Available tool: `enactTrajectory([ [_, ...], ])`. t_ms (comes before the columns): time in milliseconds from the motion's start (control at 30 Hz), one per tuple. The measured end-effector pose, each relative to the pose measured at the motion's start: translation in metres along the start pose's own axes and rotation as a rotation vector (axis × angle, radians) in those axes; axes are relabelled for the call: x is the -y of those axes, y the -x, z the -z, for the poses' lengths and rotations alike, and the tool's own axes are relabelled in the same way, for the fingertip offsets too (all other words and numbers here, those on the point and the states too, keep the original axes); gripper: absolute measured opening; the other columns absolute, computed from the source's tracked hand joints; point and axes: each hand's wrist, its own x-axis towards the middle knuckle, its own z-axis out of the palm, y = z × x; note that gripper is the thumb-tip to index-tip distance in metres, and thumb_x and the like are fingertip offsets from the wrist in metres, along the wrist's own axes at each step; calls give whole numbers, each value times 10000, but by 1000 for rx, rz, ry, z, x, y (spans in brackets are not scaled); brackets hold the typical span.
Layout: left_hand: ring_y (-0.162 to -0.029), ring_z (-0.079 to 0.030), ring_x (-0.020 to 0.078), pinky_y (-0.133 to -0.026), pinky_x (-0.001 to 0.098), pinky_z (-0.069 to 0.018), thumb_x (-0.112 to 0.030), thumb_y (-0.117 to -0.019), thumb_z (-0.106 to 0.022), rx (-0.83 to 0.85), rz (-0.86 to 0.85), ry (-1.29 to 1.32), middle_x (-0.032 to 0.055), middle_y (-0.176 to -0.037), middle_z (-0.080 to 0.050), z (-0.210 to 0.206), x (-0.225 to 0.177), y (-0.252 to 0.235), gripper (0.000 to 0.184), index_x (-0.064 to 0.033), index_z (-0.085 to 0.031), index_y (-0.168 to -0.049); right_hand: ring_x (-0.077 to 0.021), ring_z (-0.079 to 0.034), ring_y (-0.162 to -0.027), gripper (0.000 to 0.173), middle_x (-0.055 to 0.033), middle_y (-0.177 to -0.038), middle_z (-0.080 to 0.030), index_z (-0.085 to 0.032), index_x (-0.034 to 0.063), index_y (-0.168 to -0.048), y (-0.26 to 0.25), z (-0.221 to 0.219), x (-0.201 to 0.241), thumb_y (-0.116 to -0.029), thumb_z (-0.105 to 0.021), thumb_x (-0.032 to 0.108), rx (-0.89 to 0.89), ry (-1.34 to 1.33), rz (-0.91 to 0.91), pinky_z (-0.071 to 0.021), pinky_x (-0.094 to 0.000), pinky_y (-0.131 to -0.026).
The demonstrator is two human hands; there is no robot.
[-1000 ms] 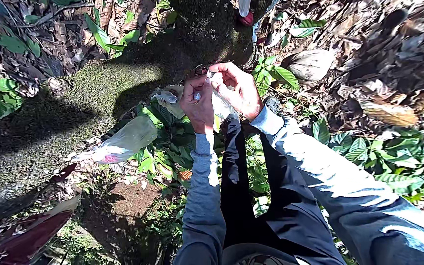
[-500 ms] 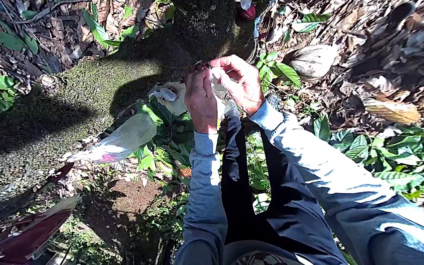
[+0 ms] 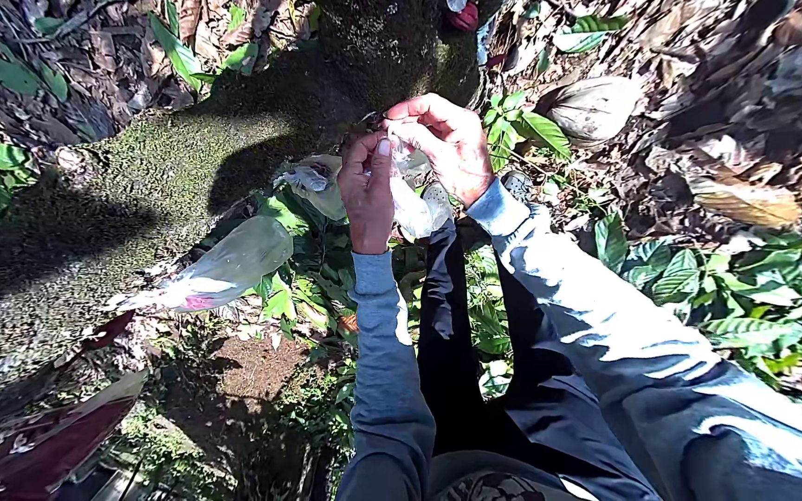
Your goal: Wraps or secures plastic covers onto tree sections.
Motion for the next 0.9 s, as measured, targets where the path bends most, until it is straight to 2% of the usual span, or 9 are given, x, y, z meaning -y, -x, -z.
enactTrajectory([
  [133,-784,-606,141,-718,315,-543,-128,-1057,-533,54,4,35,66,-940,-654,3,-1,-1,197,-6,-665,-1139,-176,-710,-853,231,-105,-1086,-719,-660,-5,-1227,15,1,6,-1037,-597,109,-136,60,-36,-627,-331,-729],
  [200,-824,-617,145,-747,314,-550,-118,-1051,-552,68,4,43,71,-972,-661,4,-1,-1,183,-4,-670,-1133,-150,-656,-745,187,-89,-964,-673,-641,1,-1165,31,4,13,-1048,-584,136,-199,80,-80,-587,-290,-632],
  [267,-836,-628,152,-763,316,-559,-117,-1048,-564,71,3,42,78,-972,-665,5,-1,-2,181,1,-677,-1125,-119,-591,-645,155,-76,-846,-618,-614,12,-1086,45,8,20,-1058,-578,161,-126,127,-121,-534,-240,-554],
  [300,-838,-626,150,-766,313,-557,-120,-1047,-565,76,4,31,75,-972,-663,6,-2,-2,183,1,-677,-1126,-120,-605,-659,159,-76,-850,-636,-633,14,-1093,46,9,21,-1052,-589,161,-84,146,-134,-543,-247,-571],
  [400,-842,-628,151,-763,317,-555,-128,-1043,-571,89,-1,1,73,-957,-662,7,-2,-2,183,-1,-681,-1112,-136,-700,-829,215,-72,-1068,-719,-708,27,-1182,31,6,13,-1036,-618,156,3,130,-129,-620,-291,-717],
  [467,-852,-628,150,-768,315,-546,-136,-1042,-573,99,-13,-13,74,-959,-669,9,-3,-3,190,1,-689,-1106,-146,-704,-851,229,-71,-1117,-717,-722,28,-1178,22,4,8,-1036,-620,176,21,99,-98,-624,-307,-735],
  [667,-867,-653,168,-796,329,-560,-121,-1011,-633,68,-4,-6,84,-955,-696,11,-5,-3,157,0,-718,-1063,-159,-694,-769,152,-74,-948,-730,-718,16,-1072,19,2,3,-977,-706,134,-74,14,-94,-608,-310,-662],
  [767,-888,-671,178,-819,343,-575,-99,-975,-684,5,11,45,95,-944,-712,9,-5,-2,125,4,-741,-1018,-155,-688,-750,142,-75,-933,-727,-713,6,-1067,20,-3,2,-981,-694,117,-115,21,-83,-602,-302,-647],
  [900,-855,-659,163,-786,319,-571,-103,-981,-680,-106,55,177,95,-929,-702,4,0,-1,135,9,-737,-1031,-162,-680,-741,149,-85,-915,-721,-703,-3,-1062,18,-7,0,-983,-694,123,-171,-29,-135,-597,-308,-662],
])
